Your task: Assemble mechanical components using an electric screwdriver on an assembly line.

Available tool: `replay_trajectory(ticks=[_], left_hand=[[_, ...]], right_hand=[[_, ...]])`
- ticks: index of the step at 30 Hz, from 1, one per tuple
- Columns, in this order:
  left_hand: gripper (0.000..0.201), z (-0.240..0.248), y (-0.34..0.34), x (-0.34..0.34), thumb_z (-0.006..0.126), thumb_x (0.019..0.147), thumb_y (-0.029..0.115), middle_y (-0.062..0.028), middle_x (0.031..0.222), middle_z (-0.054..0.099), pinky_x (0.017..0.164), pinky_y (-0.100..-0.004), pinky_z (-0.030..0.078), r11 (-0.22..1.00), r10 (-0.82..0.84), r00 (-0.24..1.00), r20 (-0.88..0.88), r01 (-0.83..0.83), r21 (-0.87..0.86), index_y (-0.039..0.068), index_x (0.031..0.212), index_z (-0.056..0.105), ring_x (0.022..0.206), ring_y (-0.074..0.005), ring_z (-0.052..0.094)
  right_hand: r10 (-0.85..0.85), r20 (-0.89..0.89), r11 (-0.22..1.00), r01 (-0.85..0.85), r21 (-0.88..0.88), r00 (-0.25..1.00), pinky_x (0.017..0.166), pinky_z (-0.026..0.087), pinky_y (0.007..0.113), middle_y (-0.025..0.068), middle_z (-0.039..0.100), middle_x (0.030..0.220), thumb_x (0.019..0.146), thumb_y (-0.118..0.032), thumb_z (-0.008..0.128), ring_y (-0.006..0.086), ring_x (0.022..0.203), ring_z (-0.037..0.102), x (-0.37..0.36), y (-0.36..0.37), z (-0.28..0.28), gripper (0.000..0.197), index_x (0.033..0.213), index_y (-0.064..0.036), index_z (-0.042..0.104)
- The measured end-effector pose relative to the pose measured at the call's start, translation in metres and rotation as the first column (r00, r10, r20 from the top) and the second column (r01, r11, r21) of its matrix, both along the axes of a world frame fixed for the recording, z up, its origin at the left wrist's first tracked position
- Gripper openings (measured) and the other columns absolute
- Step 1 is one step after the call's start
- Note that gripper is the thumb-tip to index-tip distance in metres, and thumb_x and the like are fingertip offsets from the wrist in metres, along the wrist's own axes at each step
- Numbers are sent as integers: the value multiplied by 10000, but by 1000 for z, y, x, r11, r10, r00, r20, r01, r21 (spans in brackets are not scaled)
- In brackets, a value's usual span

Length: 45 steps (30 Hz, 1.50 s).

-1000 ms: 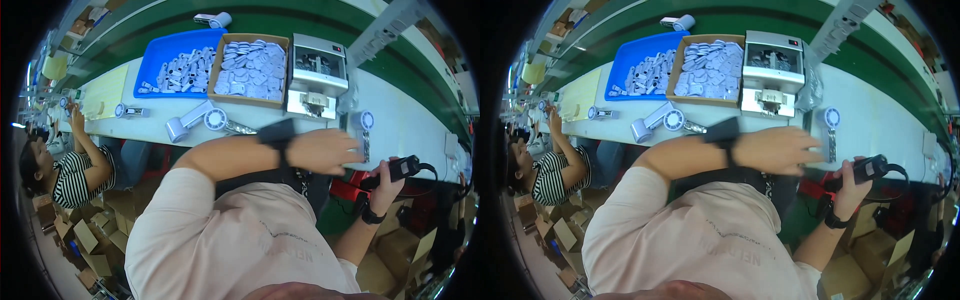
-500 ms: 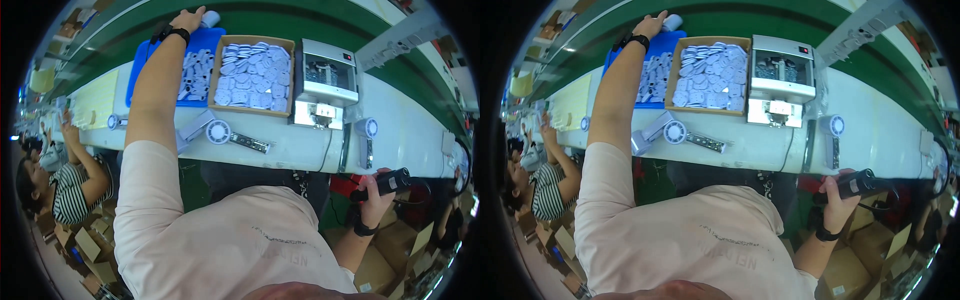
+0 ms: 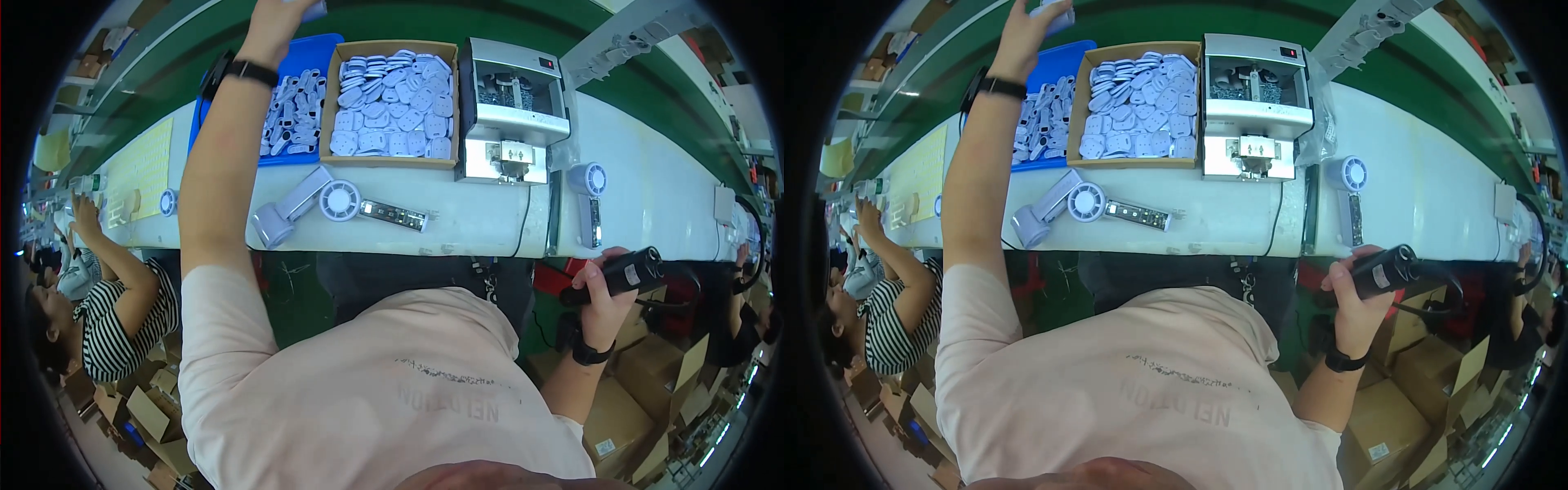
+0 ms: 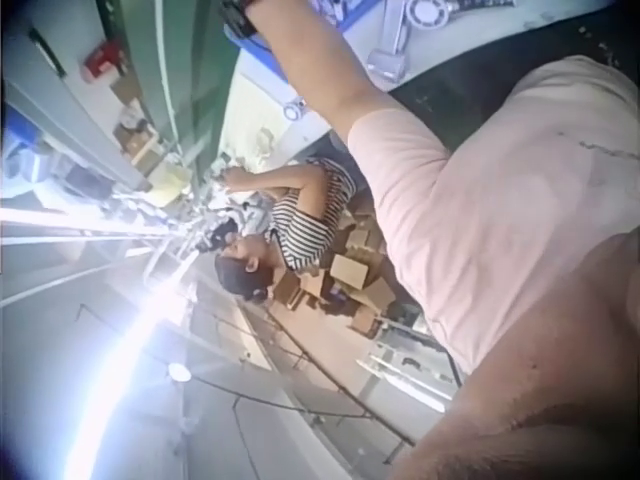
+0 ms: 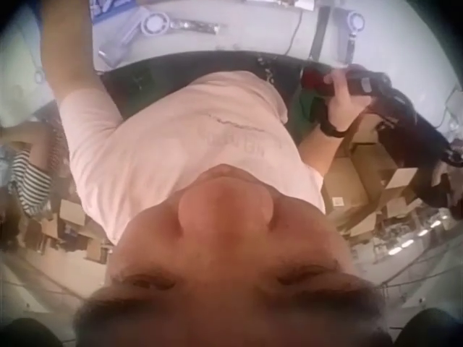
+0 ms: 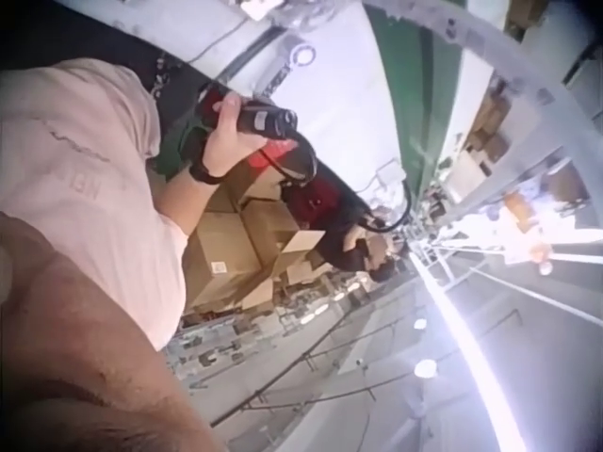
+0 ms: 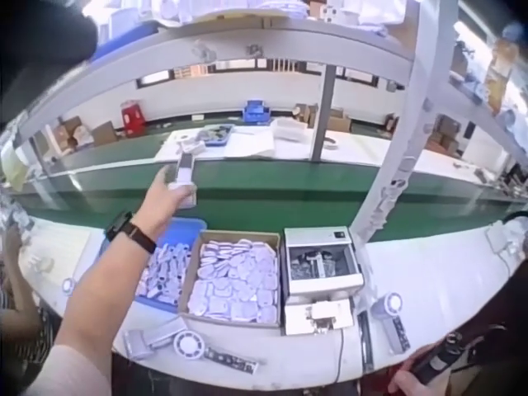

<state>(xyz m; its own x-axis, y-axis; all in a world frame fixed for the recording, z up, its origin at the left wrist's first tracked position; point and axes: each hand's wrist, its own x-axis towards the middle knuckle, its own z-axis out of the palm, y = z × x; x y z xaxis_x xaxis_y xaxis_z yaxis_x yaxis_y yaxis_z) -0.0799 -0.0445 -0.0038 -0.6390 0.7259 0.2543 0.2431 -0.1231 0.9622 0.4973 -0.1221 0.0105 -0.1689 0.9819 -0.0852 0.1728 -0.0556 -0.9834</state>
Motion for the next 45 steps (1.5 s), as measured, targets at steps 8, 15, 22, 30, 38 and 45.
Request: replay_trajectory(ticks=[8, 15, 22, 30, 38, 45], left_hand=[[821, -1, -197, 228, 909, 748, 99, -156, 1286, 597, 958, -476, 521, 943, -280, 682, -676, 328, -60, 106, 1463, 506, 1130, -379, 613], [690, -72, -179, 323, 896, 753, 136, -165, 1275, 595, 948, -512, 536, 893, -241, 685, -688, 434, 118, 159, 1375, 599, 1129, -387, 608], [594, -34, -198, 266, 868, 808, 193, -151, 1300, 616, 966, -487, 533, 918, -346, 718, -604, 391, -60, 132, 1357, 650, 1180, -363, 619], [229, -11, -170, 110, 769, 883, 114, -114, 1020, 726, 831, -408, 544, 951, -212, 754, -622, 12, -309, 47, 1101, 752, 929, -289, 688], [202, -4, -104, 106, 763, 859, 152, -103, 986, 734, 956, -458, 469, 701, -697, 142, -703, -72, -710, 89, 1051, 765, 1058, -327, 645], [166, 4, -97, 97, 728, 893, 125, -88, 939, 750, 943, -453, 474, 530, -809, 324, -490, 46, -847, 115, 1057, 755, 962, -294, 685]], right_hand=[[298, -241, 954, -298, 34, 924, 672, 547, 315, 205, 660, 1147, 855, -4, 748, 191, 702, 640, -62, -1, 8, 423, 1220, -25, 537], [221, -493, 961, -273, -35, 842, 695, 561, 303, 245, 646, 1260, 797, 22, 788, 186, 761, 657, -66, -15, -2, 526, 1223, -59, 490], [291, -315, 957, -276, 93, 903, 752, 568, 301, 189, 662, 1266, 783, 47, 799, 180, 867, 663, -69, 7, -46, 504, 1191, -53, 520], [363, -227, 931, -360, 56, 904, 789, 577, 309, 160, 670, 1255, 787, 77, 771, 172, 897, 662, -73, 9, -46, 441, 1154, -34, 553], [359, -185, 932, -361, 26, 915, 772, 586, 319, 168, 677, 1243, 789, 57, 785, 173, 878, 670, -82, 13, -38, 424, 1145, -12, 566], [328, -205, 942, -334, 5, 922, 765, 588, 320, 174, 690, 1236, 786, 48, 803, 173, 872, 676, -82, 11, -33, 407, 1125, -7, 587]])
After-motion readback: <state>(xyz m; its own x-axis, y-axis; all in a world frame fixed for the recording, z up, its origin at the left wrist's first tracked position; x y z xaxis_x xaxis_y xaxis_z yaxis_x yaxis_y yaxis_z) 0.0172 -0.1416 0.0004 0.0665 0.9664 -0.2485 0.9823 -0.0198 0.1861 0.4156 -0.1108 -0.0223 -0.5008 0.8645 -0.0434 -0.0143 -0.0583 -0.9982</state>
